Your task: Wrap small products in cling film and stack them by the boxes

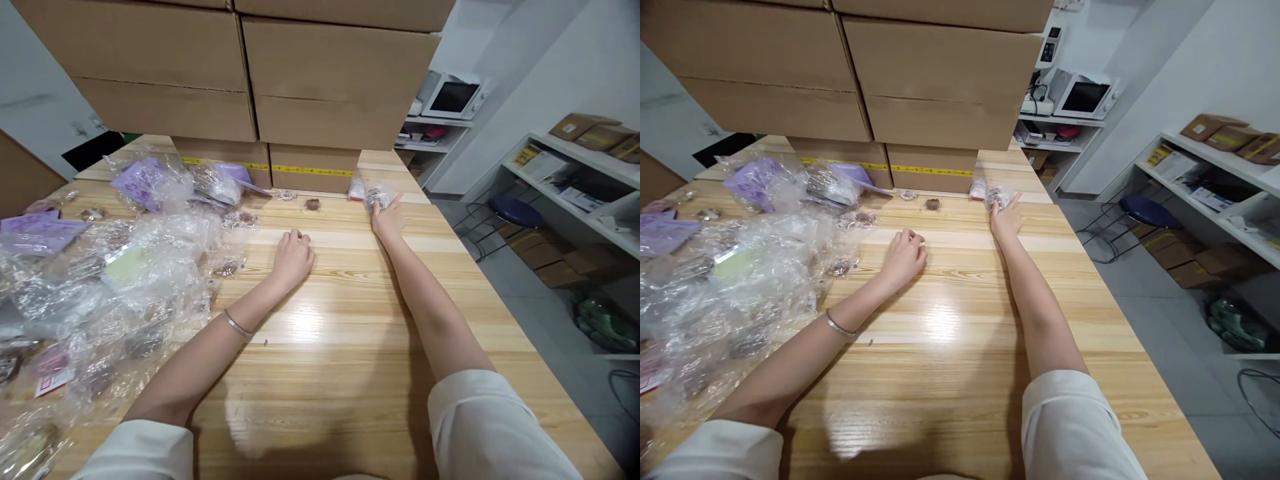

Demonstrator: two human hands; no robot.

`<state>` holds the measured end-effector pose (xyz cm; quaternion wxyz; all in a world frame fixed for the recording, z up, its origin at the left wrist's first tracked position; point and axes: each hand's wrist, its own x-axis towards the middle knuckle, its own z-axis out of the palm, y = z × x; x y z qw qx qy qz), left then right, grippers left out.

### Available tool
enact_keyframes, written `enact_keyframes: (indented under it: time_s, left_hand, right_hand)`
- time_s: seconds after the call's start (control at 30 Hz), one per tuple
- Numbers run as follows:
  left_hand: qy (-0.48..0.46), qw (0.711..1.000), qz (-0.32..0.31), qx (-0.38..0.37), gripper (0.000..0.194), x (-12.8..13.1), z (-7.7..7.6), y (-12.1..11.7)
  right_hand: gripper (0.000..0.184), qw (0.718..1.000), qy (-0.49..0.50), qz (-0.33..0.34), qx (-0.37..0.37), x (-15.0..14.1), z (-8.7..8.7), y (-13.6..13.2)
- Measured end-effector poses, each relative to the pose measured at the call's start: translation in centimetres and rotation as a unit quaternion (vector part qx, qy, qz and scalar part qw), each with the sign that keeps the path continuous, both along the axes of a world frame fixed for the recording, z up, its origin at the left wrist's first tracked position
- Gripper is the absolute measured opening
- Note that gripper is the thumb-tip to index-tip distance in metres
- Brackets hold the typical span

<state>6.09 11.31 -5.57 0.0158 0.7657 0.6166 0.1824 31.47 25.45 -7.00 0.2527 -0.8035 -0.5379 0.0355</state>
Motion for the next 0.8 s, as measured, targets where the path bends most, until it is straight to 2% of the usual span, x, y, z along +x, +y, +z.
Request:
enact_keyframes:
  time_s: [0.07, 0.17, 0.27, 0.33, 0.4, 0.47, 0.57, 0.63, 0.7, 0.8]
  left_hand:
    - [0.081, 0.995, 0.052, 0.005, 0.033, -0.9, 0.8, 0.2]
    - [0.151, 0.977, 0.149, -0.019, 0.043, -3.1, 1.6, 1.1]
    - [0.158, 0.96, 0.227, -0.041, 0.046, -5.7, 1.8, 2.2]
    - [0.147, 0.956, 0.247, -0.052, 0.046, -7.2, 1.8, 2.8]
    - [0.139, 0.961, 0.234, -0.047, 0.043, -8.3, 2.0, 3.2]
    - [0.109, 0.972, 0.206, -0.019, 0.037, -8.9, 2.5, 3.3]
    - [-0.018, 0.983, 0.173, 0.052, 0.022, -9.1, 4.0, 3.4]
    - [-0.137, 0.974, 0.145, 0.107, 0.016, -8.8, 5.2, 3.4]
    - [-0.247, 0.955, 0.086, 0.138, 0.01, -8.1, 6.4, 3.3]
    - [-0.357, 0.926, -0.016, 0.122, 0.005, -6.4, 8.0, 2.2]
  right_hand:
    - [0.082, 0.999, -0.036, 0.012, 0.01, -0.6, -0.1, -1.8]
    - [0.074, 0.988, -0.116, 0.099, 0.009, -1.6, -0.2, -5.5]
    - [0.06, 0.963, -0.155, 0.218, -0.006, -2.9, -0.6, -10.3]
    - [0.054, 0.946, -0.148, 0.287, -0.004, -3.8, -0.9, -13.4]
    - [0.051, 0.929, -0.138, 0.345, 0.0, -4.6, -1.1, -15.7]
    - [0.048, 0.913, -0.131, 0.387, -0.003, -5.1, -1.2, -16.8]
    - [0.046, 0.905, -0.117, 0.409, -0.011, -5.3, -1.1, -16.9]
    - [0.044, 0.907, -0.099, 0.41, -0.009, -5.1, -1.1, -16.5]
    - [0.042, 0.906, -0.059, 0.419, 0.002, -4.7, -1.2, -16.1]
    - [0.04, 0.897, 0.086, 0.433, 0.016, -4.1, -1.4, -15.6]
